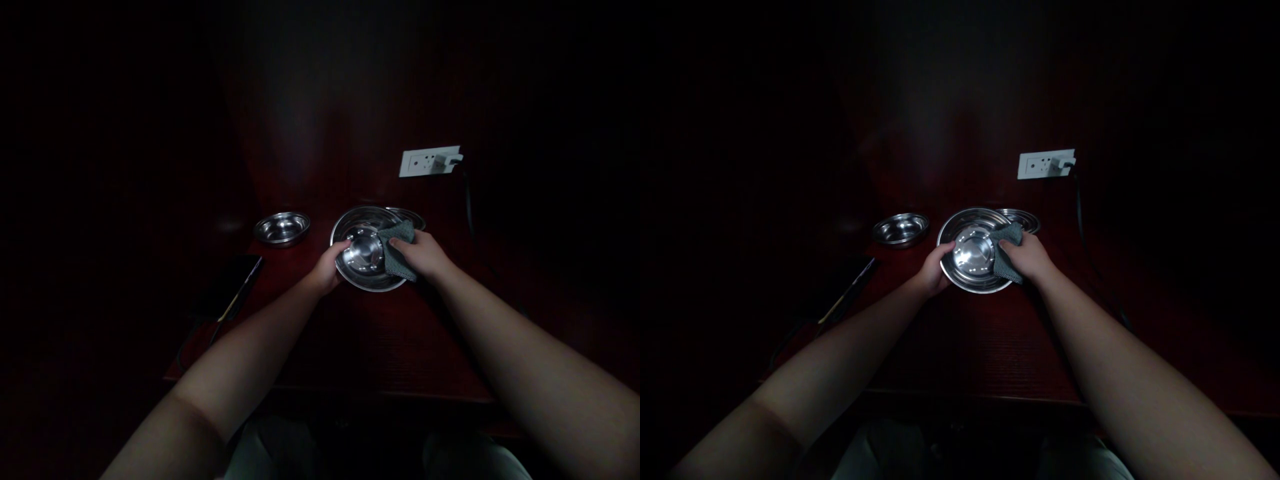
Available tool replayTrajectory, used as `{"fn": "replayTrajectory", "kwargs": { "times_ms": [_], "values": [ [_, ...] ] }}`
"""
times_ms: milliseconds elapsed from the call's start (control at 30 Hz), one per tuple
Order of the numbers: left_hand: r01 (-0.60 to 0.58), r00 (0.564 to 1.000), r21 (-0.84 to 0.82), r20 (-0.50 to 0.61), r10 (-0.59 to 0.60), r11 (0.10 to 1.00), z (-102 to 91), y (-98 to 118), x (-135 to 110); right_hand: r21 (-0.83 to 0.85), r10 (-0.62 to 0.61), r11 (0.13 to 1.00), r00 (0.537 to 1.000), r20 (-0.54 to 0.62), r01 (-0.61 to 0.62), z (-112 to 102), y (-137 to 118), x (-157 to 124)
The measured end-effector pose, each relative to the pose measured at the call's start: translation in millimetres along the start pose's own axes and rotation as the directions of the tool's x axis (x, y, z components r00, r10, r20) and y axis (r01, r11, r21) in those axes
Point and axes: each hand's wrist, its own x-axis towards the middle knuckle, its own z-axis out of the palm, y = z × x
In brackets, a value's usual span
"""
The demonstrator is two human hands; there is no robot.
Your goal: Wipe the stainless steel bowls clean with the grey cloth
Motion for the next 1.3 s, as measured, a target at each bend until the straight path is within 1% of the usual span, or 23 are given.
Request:
{"fn": "replayTrajectory", "kwargs": {
  "times_ms": [133,267,533,1000,1300],
  "values": [
    [0.008,1.000,0.000,-0.016,-0.008,1.000,1.7,0.7,0.0,0.002,-0.013,1.000,1.000,-0.008,0.013,0.4,1.7,0.8],
    [0.006,0.999,0.004,-0.037,-0.006,1.000,2.7,1.1,-0.3,0.002,0.005,1.000,1.000,-0.003,-0.005,0.2,0.2,0.0],
    [0.017,0.999,0.013,-0.041,-0.016,1.000,3.6,1.6,-2.2,-0.035,-0.013,0.999,1.000,-0.012,0.013,0.2,0.4,0.5],
    [-0.022,1.000,0.000,0.007,0.022,1.000,-3.5,-1.8,3.4,-0.035,-0.018,0.999,1.000,-0.016,0.017,0.3,-5.7,-3.8],
    [-0.010,1.000,-0.011,0.005,0.010,1.000,-0.5,-0.3,1.7,-0.035,-0.021,0.999,1.000,-0.011,0.021,0.6,-1.0,-0.5]
  ]
}}
